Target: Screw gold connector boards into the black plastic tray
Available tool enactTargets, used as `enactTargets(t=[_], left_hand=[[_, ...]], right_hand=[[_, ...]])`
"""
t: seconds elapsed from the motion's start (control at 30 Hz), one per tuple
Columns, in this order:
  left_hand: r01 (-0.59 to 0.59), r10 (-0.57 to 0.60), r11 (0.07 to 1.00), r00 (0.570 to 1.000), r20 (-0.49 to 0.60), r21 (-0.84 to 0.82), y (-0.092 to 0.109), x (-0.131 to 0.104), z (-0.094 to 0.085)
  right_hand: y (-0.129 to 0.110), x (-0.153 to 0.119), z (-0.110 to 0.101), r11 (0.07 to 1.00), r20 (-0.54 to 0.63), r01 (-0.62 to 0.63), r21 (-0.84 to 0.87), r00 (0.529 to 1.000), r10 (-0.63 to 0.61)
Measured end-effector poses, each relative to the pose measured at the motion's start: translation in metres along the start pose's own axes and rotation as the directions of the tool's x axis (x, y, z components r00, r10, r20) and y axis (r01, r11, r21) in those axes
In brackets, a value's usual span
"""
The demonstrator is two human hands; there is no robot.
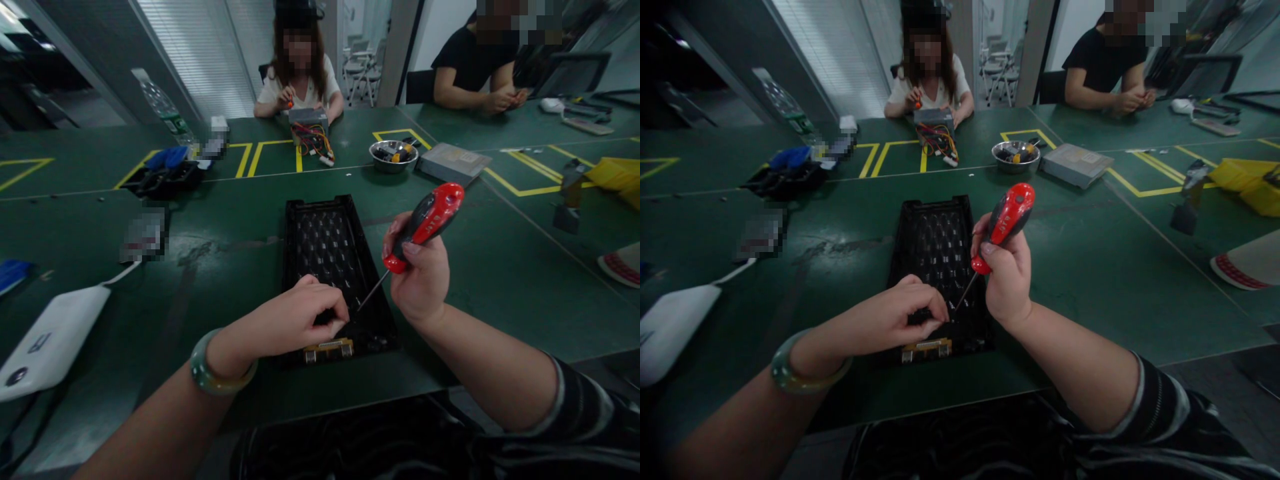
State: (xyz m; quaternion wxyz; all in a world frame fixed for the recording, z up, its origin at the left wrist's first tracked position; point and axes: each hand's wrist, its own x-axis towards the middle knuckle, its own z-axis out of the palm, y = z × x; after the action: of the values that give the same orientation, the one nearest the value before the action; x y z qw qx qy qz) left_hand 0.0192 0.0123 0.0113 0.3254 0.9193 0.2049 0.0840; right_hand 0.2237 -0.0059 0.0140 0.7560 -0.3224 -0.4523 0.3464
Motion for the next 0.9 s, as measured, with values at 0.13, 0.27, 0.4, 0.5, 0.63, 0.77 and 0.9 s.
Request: enactTargets(t=[0.13, 0.27, 0.4, 0.5, 0.63, 0.77, 0.9], left_hand=[[0.001, -0.001, 0.999, 1.0, -0.016, -0.034, 0.0005, 0.0004, 0.0003], [0.035, -0.035, 0.998, 0.999, -0.009, -0.049, 0.0027, 0.0021, -0.0015], [0.047, -0.046, 0.998, 0.999, 0.018, -0.052, 0.0033, 0.0038, -0.0003], [-0.005, 0.006, 1.0, 0.999, 0.032, -0.017, 0.002, 0.0033, 0.0027], [-0.07, 0.068, 0.997, 0.997, 0.045, 0.031, 0.0007, 0.0017, 0.0056], [-0.087, 0.085, 0.994, 0.996, 0.042, 0.061, 0.0014, 0.0008, 0.0053], [-0.091, 0.088, 0.992, 0.995, 0.035, 0.091, 0.0022, 0.0012, 0.0047]], right_hand=[[-0.0013, -0.0028, 0.0016, 1.0, 0.016, -0.006, -0.016, 1.0, 0.006], [-0.001, -0.0039, 0.0011, 0.999, 0.032, 0.004, 0.046, 0.999, -0.006], [-0.0014, -0.0041, 0.0008, 0.999, 0.028, 0.018, 0.034, 0.999, -0.019], [-0.0026, -0.004, 0.0013, 1.0, 0.018, 0.024, 0.007, 1.0, -0.024], [-0.0023, -0.0041, 0.0009, 1.0, 0.033, 0.031, 0.004, 0.999, -0.031], [-0.0017, -0.0045, -0.0005, 0.998, 0.051, 0.054, 0.018, 0.997, -0.055], [-0.0044, -0.0052, -0.0005, 0.997, 0.077, 0.053, 0.057, 0.995, -0.057]])
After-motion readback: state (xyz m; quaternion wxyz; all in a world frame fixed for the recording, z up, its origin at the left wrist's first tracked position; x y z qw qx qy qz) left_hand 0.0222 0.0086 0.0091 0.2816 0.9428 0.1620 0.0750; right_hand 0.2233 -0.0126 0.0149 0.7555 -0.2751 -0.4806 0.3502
